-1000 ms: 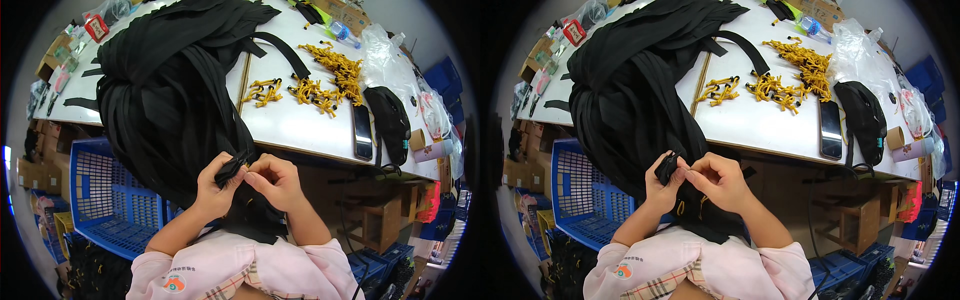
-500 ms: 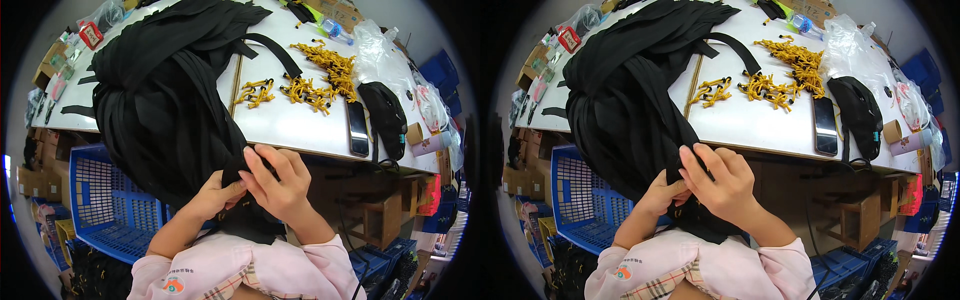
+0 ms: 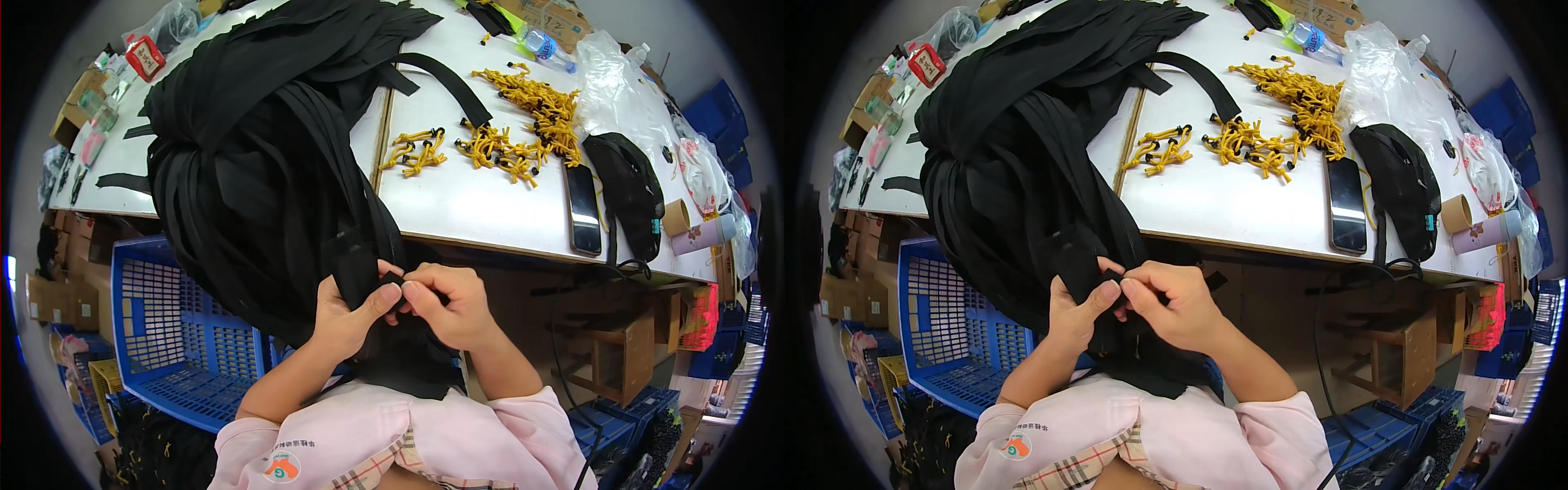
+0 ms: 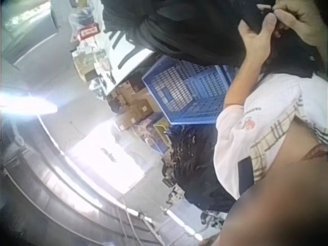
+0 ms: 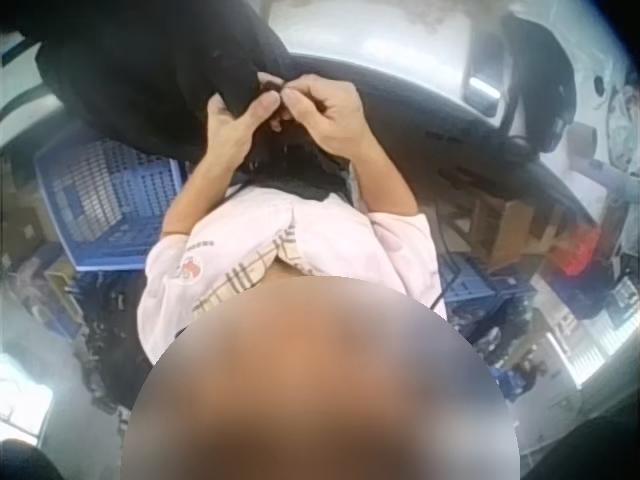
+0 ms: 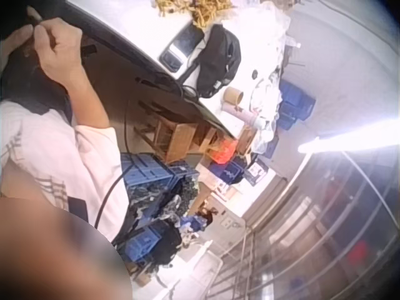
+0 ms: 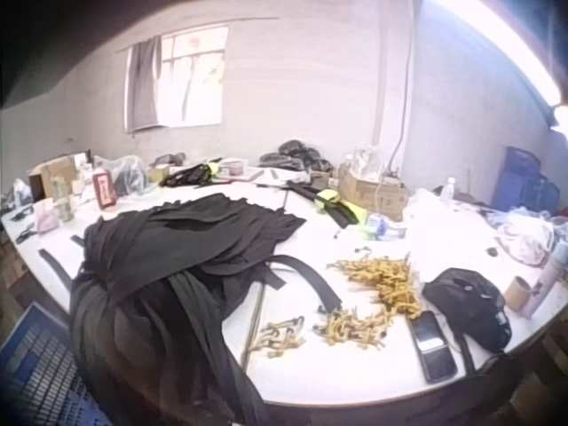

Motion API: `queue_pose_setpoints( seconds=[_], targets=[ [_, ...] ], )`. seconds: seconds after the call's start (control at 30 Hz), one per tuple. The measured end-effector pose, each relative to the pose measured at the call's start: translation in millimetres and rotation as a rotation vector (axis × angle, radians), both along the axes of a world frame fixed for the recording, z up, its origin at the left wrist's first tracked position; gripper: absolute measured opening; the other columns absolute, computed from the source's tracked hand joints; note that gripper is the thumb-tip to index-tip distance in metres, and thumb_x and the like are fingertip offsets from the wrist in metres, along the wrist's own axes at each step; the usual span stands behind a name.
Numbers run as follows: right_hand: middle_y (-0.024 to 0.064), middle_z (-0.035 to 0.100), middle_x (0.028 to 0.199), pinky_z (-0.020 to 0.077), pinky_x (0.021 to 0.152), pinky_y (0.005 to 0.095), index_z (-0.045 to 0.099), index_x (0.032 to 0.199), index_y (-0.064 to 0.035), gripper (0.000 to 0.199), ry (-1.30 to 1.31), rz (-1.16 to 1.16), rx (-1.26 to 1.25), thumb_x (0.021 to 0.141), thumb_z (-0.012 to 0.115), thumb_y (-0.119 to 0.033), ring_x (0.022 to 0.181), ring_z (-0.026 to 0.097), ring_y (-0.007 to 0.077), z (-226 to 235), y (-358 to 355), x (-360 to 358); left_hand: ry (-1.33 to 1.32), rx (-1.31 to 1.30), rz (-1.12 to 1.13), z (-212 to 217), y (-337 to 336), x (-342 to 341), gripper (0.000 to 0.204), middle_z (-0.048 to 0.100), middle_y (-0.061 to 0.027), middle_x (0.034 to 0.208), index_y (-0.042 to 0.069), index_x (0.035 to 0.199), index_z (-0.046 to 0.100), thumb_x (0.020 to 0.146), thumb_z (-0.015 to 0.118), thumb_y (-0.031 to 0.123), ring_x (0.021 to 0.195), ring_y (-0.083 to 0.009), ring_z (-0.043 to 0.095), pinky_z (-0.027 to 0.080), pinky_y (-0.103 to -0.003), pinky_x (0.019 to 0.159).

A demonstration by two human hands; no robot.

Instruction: Attaching yellow plastic clips to black fabric straps at a workbench.

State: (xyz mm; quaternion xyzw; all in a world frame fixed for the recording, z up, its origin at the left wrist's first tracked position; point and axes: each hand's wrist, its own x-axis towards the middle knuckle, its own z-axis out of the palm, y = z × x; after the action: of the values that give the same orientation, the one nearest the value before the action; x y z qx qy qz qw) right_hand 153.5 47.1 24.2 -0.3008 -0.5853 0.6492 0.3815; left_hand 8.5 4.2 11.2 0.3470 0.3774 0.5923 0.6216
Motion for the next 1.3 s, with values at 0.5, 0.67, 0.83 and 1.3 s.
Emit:
queue_pose_setpoints(
  seconds=[0.5,0.67,0.83,1.3],
  targets=[
    [0.0144,0.053,0.088,0.0454,0.063,0.0382,0.055,0.091,-0.0003,0.020,-1.014,-0.596,0.804,0.074,0.052,-0.011,0.074,0.056,0.0295,-16,133,4,0.346,-0.173,-0.511,-27,3,17,0.015,0.049,-0.0006,0.065,0.002,0.087,0.051,0.082,0.053,0.015,0.054,-0.0061,0.049,0.042,-0.020,0.052],
    [0.0165,0.053,0.084,0.0461,0.063,0.0368,0.054,0.090,0.0017,0.020,-1.295,-0.495,0.844,0.071,0.054,-0.006,0.068,0.056,0.0300,-27,142,20,0.172,-0.102,-0.270,-23,8,2,0.020,0.055,-0.0017,0.078,0.000,0.087,0.055,0.080,0.057,0.018,0.073,-0.0065,0.049,0.041,-0.021,0.067],
    [0.0128,0.055,0.076,0.0474,0.059,0.0281,0.054,0.089,0.0012,0.018,-0.238,-0.544,0.125,0.074,0.056,-0.008,0.063,0.054,0.0176,-19,136,39,0.051,-0.159,-0.160,-12,8,-3,0.019,0.055,-0.0020,0.080,0.001,0.087,0.056,0.077,0.061,0.016,0.074,-0.0075,0.050,0.042,-0.021,0.067],
    [0.0098,0.058,0.080,0.0468,0.063,0.0262,0.056,0.084,0.0007,0.010,0.276,-0.275,-0.186,0.075,0.058,-0.003,0.067,0.056,0.0140,-16,55,12,0.082,-0.161,0.069,-9,6,-1,0.017,0.058,-0.0022,0.075,0.000,0.084,0.060,0.073,0.065,0.012,0.068,-0.0067,0.052,0.042,-0.021,0.063]
  ],
)
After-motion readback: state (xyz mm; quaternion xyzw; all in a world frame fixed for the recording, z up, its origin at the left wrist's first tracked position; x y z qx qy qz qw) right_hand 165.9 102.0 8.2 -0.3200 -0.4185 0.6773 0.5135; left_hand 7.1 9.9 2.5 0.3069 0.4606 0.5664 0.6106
